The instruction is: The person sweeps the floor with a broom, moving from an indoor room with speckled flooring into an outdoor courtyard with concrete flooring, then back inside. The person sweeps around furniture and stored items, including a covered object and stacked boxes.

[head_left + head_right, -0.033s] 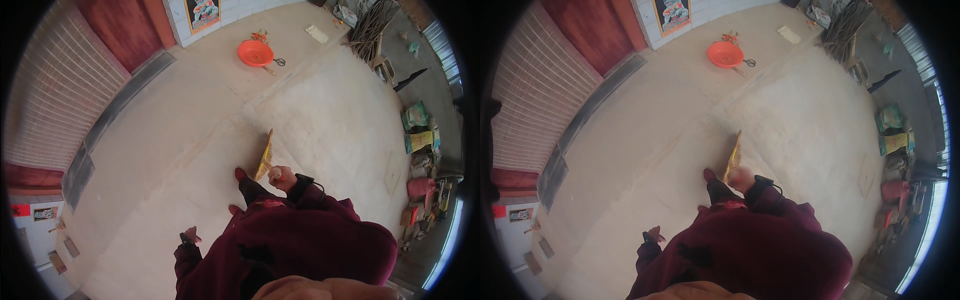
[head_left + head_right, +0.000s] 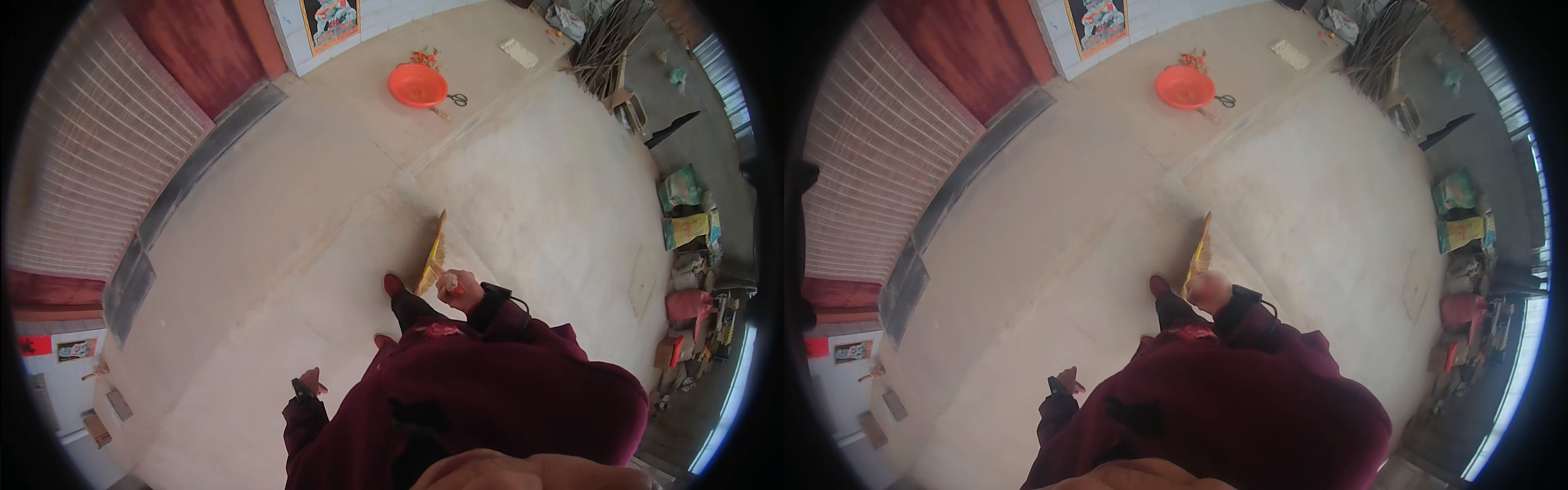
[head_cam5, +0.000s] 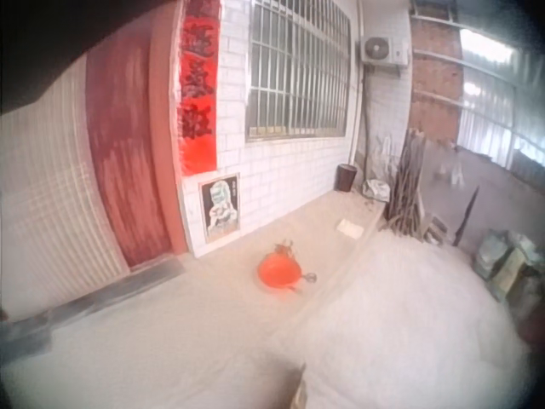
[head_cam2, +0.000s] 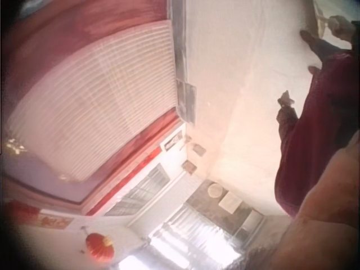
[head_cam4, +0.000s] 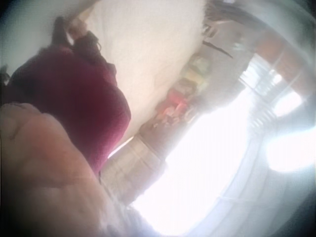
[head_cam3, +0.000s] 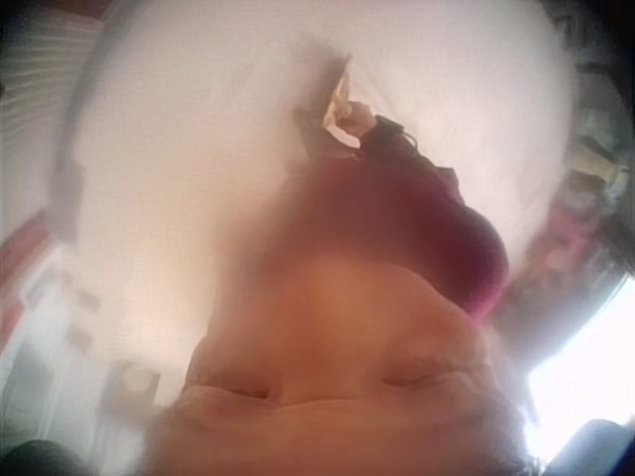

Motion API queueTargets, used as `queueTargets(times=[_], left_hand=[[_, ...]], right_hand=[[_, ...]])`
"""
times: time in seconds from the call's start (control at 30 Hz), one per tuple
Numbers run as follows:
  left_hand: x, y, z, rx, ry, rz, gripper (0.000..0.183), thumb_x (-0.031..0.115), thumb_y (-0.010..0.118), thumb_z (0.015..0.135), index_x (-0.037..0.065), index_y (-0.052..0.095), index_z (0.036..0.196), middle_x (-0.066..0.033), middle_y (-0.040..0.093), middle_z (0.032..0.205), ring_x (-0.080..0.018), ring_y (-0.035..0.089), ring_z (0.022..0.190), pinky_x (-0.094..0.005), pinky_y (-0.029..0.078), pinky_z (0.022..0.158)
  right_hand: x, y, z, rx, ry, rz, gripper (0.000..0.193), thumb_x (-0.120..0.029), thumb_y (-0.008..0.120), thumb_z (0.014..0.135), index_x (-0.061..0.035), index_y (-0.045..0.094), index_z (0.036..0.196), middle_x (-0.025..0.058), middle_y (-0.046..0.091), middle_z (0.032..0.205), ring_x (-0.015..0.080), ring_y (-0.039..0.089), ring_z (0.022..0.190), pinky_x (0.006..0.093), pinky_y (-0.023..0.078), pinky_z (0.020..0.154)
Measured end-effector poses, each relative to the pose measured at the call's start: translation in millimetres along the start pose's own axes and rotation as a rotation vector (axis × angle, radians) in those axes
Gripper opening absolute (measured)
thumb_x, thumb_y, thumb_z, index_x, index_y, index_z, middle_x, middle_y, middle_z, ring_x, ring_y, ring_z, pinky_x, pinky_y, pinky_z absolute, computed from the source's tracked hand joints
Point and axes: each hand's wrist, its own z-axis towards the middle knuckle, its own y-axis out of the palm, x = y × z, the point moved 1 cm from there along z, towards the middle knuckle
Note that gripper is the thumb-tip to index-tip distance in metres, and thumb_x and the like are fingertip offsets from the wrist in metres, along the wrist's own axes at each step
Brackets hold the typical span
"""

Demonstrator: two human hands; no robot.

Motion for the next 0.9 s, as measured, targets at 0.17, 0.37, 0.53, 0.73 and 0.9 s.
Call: queueTargets(times=[0.17,0.37,0.53,0.73,0.9], left_hand=[[57.2,-65.3,-17.8,0.162,-0.081,-0.186,0.045,0.037,0.028,0.086,-0.001,0.047,0.101,-0.0105,0.06,0.059,-0.018,0.054,0.046,-0.0292,0.044,0.047],[84.0,-154.9,-12.2,0.33,-0.116,-0.294,0.048,0.045,0.039,0.083,0.003,0.051,0.102,-0.0096,0.059,0.053,-0.0166,0.053,0.042,-0.028,0.042,0.042],[58.1,-215.8,0.4,0.254,-0.065,-0.481,0.052,0.051,0.04,0.081,0.004,0.052,0.101,-0.0105,0.059,0.054,-0.0174,0.056,0.044,-0.0262,0.044,0.041],[39.1,-344.9,-21.3,0.459,-0.035,-0.396,0.055,0.052,0.037,0.081,0.002,0.05,0.1,-0.0126,0.059,0.056,-0.0198,0.058,0.047,-0.0283,0.046,0.043],[38.1,-471.9,-22.0,0.409,-0.101,-0.405,0.051,0.042,0.034,0.083,-0.001,0.043,0.109,-0.0178,0.059,0.059,-0.0256,0.059,0.05,-0.0319,0.047,0.045]], right_hand=[[20.2,-14.0,56.5,0.276,0.557,1.413,0.002,-0.002,0.047,0.069,-0.0006,0.046,0.07,0.0008,0.044,0.058,0.0133,0.048,0.054,0.026,0.039,0.048],[46.6,-22.6,122.3,0.061,0.169,0.386,0.006,0.0,0.044,0.073,-0.0017,0.045,0.078,0.0019,0.045,0.064,0.0114,0.047,0.061,0.0245,0.038,0.05],[40.5,-29.4,170.6,0.136,0.311,1.02,0.006,-0.009,0.041,0.079,-0.0049,0.045,0.079,0.0016,0.045,0.064,0.0109,0.046,0.058,0.0233,0.037,0.049],[-14.7,-50.9,243.3,0.401,0.934,1.958,0.012,-0.012,0.038,0.08,-0.0075,0.041,0.07,0.0012,0.044,0.059,0.0126,0.045,0.051,0.0237,0.036,0.045],[-54.6,-51.3,308.1,0.431,0.954,1.958,0.015,-0.013,0.038,0.08,-0.0077,0.04,0.066,0.0011,0.043,0.057,0.0127,0.043,0.047,0.0245,0.036,0.043]])
